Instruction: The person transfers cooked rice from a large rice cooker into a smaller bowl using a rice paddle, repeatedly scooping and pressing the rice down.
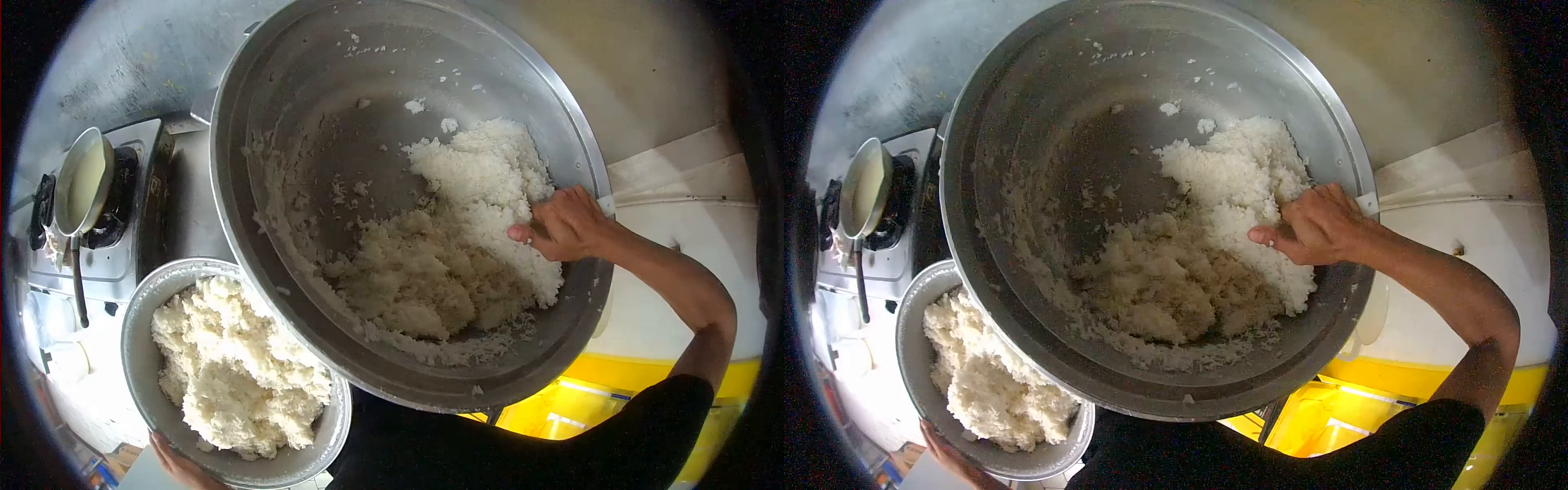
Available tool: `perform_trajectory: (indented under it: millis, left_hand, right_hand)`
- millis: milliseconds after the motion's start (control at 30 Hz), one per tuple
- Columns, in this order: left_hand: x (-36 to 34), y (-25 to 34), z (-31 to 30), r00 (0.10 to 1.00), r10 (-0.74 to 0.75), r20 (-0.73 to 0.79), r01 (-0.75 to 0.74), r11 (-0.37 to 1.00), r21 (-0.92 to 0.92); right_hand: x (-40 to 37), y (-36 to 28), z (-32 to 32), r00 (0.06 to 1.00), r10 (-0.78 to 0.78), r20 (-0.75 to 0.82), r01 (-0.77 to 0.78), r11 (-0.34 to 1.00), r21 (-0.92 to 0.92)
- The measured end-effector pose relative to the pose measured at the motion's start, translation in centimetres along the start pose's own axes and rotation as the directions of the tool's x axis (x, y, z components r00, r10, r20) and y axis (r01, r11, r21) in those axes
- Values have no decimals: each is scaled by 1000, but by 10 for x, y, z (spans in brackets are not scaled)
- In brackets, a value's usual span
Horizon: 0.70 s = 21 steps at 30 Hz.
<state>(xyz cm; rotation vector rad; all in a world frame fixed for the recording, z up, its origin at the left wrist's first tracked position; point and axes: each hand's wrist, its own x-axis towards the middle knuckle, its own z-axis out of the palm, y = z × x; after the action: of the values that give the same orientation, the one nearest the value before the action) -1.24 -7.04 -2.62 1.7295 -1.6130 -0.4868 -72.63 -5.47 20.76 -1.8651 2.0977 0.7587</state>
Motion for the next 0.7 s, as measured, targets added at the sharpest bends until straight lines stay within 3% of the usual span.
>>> perform_trajectory:
  millis: [33,67,100,167,233,333,400,467,500,567,700]
  left_hand:
    - [8,13,4,963,-261,-63,251,959,-133]
    - [13,27,6,855,-510,-92,470,839,-274]
    - [18,43,12,857,-505,-102,462,841,-281]
    - [19,71,21,779,-624,-54,543,716,-439]
    - [18,68,19,799,-597,-66,521,744,-419]
    - [17,59,21,815,-575,-70,497,757,-424]
    - [14,43,18,816,-575,-59,496,750,-437]
    - [12,19,16,843,-527,-108,405,754,-517]
    - [14,35,19,843,-527,-110,402,752,-522]
    - [20,81,24,781,-617,-91,530,734,-425]
    - [18,66,20,815,-577,-51,495,739,-457]
  right_hand:
    - [1,0,-1,1000,5,9,-6,1000,12]
    - [1,-1,-4,1000,0,14,-1,1000,11]
    - [1,-2,-8,998,-5,67,5,1000,8]
    - [6,-4,-24,995,-18,101,18,1000,-4]
    - [6,-13,-39,979,-5,202,2,1000,12]
    - [4,-13,-59,981,-94,171,97,995,-11]
    - [-1,-16,-75,982,-62,181,68,997,-26]
    - [-8,-22,-88,981,-24,195,32,999,-37]
    - [-9,-25,-97,985,0,173,7,999,-41]
    - [-10,-29,-108,990,20,138,-14,999,-43]
    - [-7,-34,-123,999,29,-18,-29,999,22]
